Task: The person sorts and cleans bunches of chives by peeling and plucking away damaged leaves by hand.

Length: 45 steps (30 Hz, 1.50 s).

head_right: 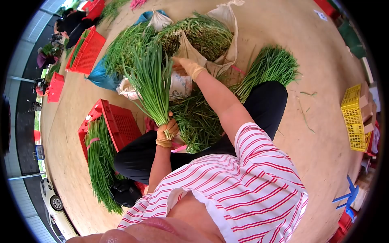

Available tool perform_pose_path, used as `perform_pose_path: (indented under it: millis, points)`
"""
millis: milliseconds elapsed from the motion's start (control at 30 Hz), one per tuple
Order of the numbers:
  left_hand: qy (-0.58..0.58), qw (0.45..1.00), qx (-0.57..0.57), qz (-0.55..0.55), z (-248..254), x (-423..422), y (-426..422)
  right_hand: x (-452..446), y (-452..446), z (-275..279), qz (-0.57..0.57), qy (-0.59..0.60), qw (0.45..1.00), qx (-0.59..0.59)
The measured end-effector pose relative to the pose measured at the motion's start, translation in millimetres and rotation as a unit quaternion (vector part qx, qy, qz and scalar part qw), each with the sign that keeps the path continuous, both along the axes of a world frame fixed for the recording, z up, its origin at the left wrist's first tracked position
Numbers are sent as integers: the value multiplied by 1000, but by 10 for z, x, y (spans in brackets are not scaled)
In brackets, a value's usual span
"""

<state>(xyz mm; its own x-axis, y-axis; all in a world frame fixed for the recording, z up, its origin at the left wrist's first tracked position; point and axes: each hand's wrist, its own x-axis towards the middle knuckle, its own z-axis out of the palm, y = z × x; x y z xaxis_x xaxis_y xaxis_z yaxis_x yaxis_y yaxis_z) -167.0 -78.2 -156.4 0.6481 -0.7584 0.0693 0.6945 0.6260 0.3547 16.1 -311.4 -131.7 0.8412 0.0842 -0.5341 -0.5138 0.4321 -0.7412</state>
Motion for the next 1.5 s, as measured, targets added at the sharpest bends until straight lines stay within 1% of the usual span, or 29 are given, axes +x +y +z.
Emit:
perform_pose_path:
  millis: [33,67,133,200,267,333,400,433,467,500,533,600,633,667,700,733,767,833,967,1033,1067,1167,1233,1333,1367,1400,1467,1500]
  points:
    - [0,1000,-1,2,0,1,0,-18,60,10,118,40,991,51]
    - [0,1000,1,3,1,1,9,-44,111,20,119,41,991,52]
    - [-6,1000,20,6,-9,-8,35,-79,210,8,69,-63,989,112]
    - [-7,1000,23,12,-25,-6,48,-47,207,65,49,-61,991,104]
    - [4,1000,9,12,-45,9,36,-38,132,150,50,-134,986,85]
    - [8,1000,6,17,-52,10,36,-31,42,274,55,-144,983,99]
    - [18,1000,7,20,-57,15,28,-36,-42,443,-18,-166,983,78]
    - [16,1000,5,23,-62,18,21,-55,-46,525,-51,-161,981,98]
    - [15,1000,6,16,-65,20,17,-101,-57,580,-45,-164,981,96]
    - [11,1000,6,14,-58,29,28,-123,-99,601,-55,-188,980,47]
    - [33,999,20,30,56,-14,10,-115,-100,631,-56,-217,975,1]
    - [22,998,43,28,47,-2,37,-295,-76,803,-61,-215,967,-122]
    - [8,998,57,32,68,-2,39,-217,-86,722,-62,-216,965,-131]
    - [-5,997,70,34,83,-8,39,-127,-130,600,-44,-227,969,-88]
    - [-11,997,68,28,61,-10,54,-90,-178,583,-26,-217,973,-79]
    - [-6,999,48,17,100,-25,48,-109,-164,635,-16,-201,977,-72]
    - [-12,998,53,22,137,-43,60,-111,-131,668,-6,-208,975,-73]
    - [-20,998,57,23,170,-51,52,-167,-131,820,-30,-178,983,-23]
    - [-28,998,57,14,167,-49,61,-150,-209,872,-9,-181,983,-24]
    - [-23,998,59,15,158,-47,52,-172,-222,888,35,-197,979,-44]
    - [-26,998,61,14,151,-43,53,-177,-221,891,33,-197,979,-45]
    - [-25,998,62,13,148,-47,60,-200,-172,908,4,-183,982,-51]
    - [-23,998,61,13,171,-49,54,-128,-192,831,-18,-167,986,24]
    - [-16,998,65,17,260,-56,59,-84,-252,868,-43,-183,982,-1]
    - [-23,998,63,18,303,-40,76,-77,-244,891,-79,-179,981,-6]
    - [-30,998,60,20,394,-12,95,30,-356,795,-72,-234,969,-43]
    - [-45,994,80,52,726,72,174,-108,-308,1051,-208,-235,948,-51]
    - [-69,993,84,50,868,175,254,-140,-327,1081,-229,-198,948,-100]
